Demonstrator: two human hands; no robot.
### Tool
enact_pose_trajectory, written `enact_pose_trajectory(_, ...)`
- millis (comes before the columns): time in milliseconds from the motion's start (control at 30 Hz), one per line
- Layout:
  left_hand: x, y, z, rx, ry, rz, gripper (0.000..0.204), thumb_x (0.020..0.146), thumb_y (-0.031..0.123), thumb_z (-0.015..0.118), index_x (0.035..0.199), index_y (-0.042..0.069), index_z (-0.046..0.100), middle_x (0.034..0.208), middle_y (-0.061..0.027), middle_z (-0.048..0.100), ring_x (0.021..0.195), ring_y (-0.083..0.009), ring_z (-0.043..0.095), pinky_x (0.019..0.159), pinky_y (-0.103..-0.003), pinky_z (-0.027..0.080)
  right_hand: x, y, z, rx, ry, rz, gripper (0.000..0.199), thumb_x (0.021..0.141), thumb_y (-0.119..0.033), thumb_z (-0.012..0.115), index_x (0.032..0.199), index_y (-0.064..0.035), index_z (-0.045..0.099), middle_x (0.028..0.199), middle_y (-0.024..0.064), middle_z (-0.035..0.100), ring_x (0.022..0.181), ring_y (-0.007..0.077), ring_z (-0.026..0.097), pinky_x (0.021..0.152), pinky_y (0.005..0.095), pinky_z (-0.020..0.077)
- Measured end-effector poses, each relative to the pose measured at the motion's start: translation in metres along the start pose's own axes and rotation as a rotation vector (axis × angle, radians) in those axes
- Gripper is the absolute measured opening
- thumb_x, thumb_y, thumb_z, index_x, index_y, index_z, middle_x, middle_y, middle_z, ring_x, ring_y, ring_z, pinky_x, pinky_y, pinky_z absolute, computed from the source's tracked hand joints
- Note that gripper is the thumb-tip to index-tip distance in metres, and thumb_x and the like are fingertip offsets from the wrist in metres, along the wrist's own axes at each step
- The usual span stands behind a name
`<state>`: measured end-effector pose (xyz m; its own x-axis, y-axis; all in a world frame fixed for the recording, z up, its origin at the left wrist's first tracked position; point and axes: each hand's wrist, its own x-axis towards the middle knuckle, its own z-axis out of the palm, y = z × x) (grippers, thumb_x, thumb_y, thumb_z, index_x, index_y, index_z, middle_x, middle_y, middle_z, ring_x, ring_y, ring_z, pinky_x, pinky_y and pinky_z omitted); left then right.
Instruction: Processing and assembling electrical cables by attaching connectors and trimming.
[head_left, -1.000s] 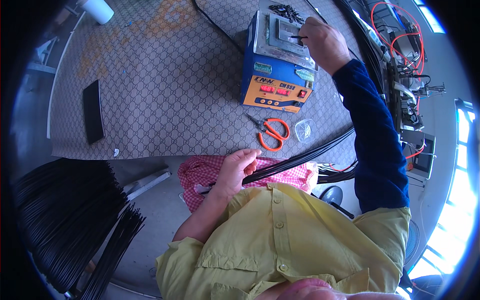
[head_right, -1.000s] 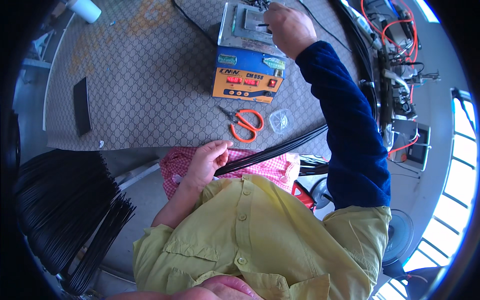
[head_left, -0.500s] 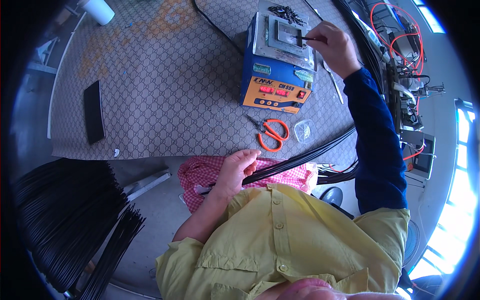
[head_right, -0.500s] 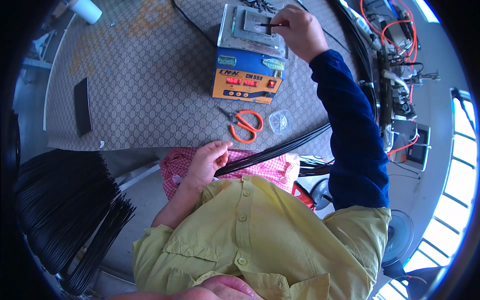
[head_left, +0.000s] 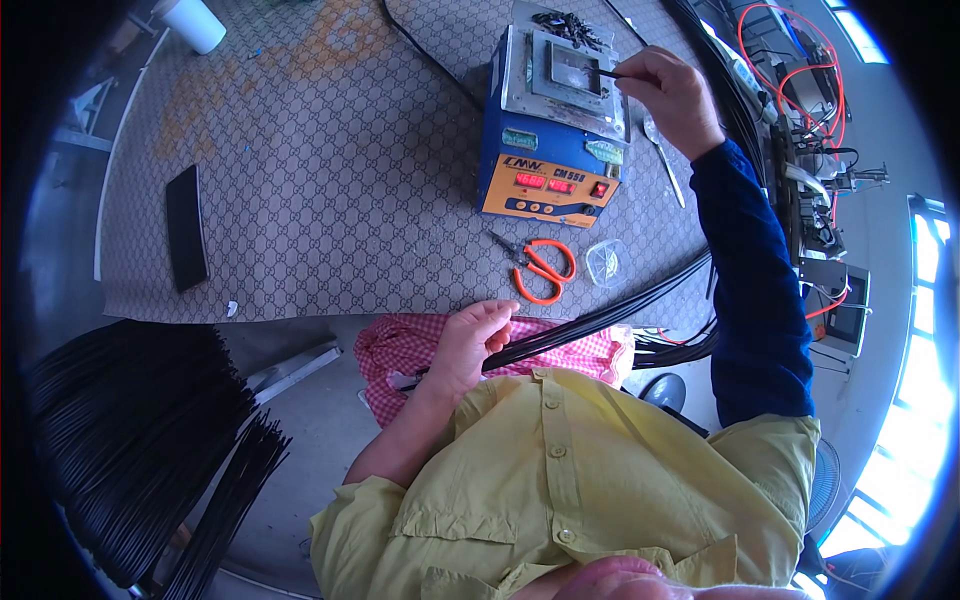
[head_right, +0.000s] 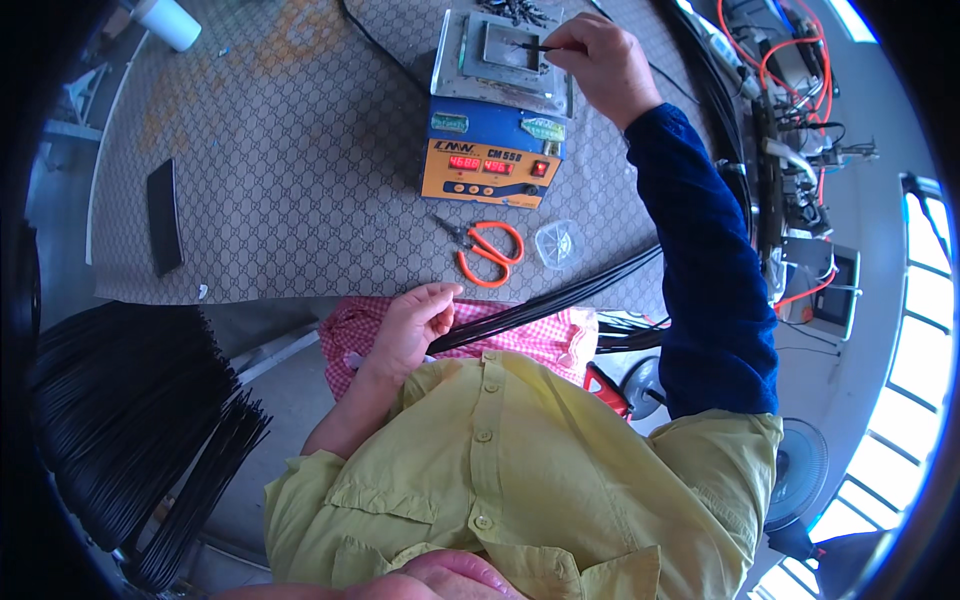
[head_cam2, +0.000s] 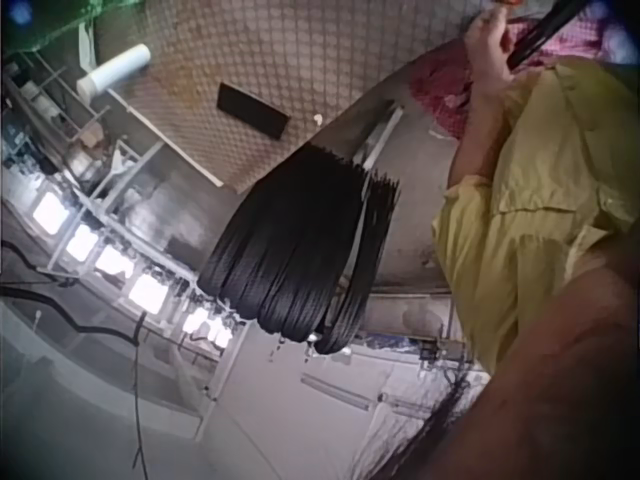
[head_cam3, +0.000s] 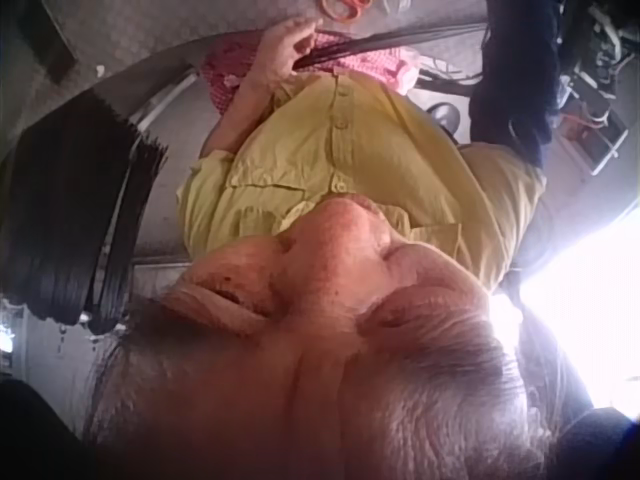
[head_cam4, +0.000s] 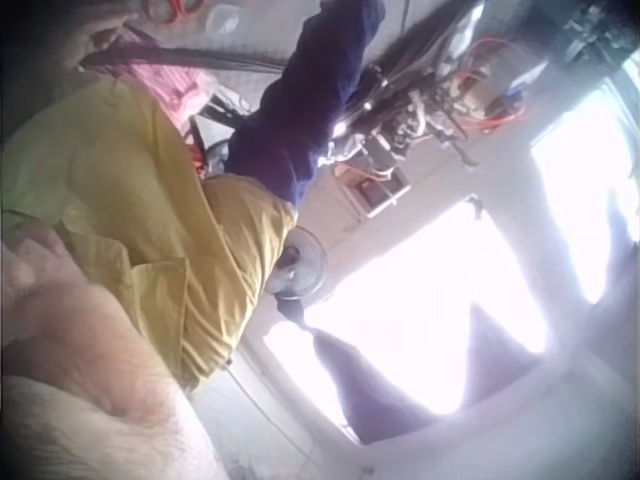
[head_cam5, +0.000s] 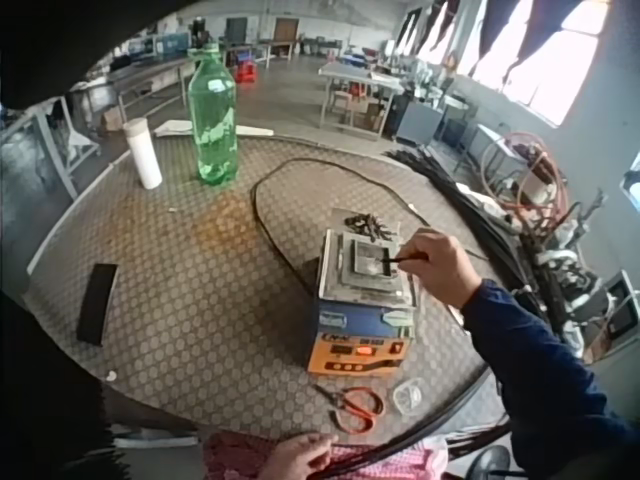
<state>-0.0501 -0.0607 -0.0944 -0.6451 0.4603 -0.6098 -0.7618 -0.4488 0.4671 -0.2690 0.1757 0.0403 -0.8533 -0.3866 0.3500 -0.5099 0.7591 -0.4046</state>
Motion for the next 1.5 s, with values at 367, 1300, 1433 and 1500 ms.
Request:
enact_pose_trajectory(367, 0.0, 0.0, -0.001, -0.002, -0.009, 0.002, 0.02, 0.085, 0.015, 0.05, 0.095, -0.001, 0.057, 0.063, 0.0011, 0.049, 0.055, -0.0051, 0.042, 0.052, -0.017, 0.033, 0.0, -0.004, -0.002, -0.072, -0.013, -0.069, 0.01, 0.072, -0.007, 0.061, 0.081, -0.0027, 0.063, 0.074, 0.0079, 0.059, 0.069, 0.0208, 0.058, 0.064, 0.0281, 0.0466)
enact_pose_trajectory(1300, -0.001, 0.001, 0.0, 0.001, 0.009, -0.004, 0.02, 0.086, 0.013, 0.048, 0.097, -0.001, 0.056, 0.064, 0.0006, 0.049, 0.056, -0.0055, 0.043, 0.053, -0.017, 0.034, 0.004, 0.004, 0.013, -0.167, -0.191, 0.075, 0.013, 0.079, -0.012, 0.053, 0.087, -0.0072, 0.061, 0.067, 0.0078, 0.061, 0.061, 0.0186, 0.06, 0.059, 0.0282, 0.0486)
enact_pose_trajectory(1433, 0.0, 0.0, -0.001, -0.003, 0.004, -0.008, 0.02, 0.086, 0.014, 0.048, 0.097, -0.001, 0.056, 0.065, 0.0006, 0.05, 0.056, -0.0054, 0.043, 0.053, -0.017, 0.034, 0.005, 0.006, 0.017, -0.253, -0.162, 0.009, 0.013, 0.078, -0.012, 0.053, 0.086, -0.0092, 0.061, 0.07, 0.009, 0.062, 0.063, 0.0231, 0.06, 0.06, 0.0305, 0.0488)
enact_pose_trajectory(1500, -0.001, 0.001, 0.0, -0.004, 0.013, -0.012, 0.02, 0.086, 0.014, 0.048, 0.097, -0.001, 0.056, 0.065, 0.0006, 0.05, 0.056, -0.0054, 0.043, 0.053, -0.017, 0.034, 0.005, 0.005, 0.018, -0.27, -0.179, 0.018, 0.012, 0.078, -0.013, 0.053, 0.086, -0.0096, 0.061, 0.07, 0.009, 0.061, 0.063, 0.0241, 0.06, 0.06, 0.0311, 0.0489)
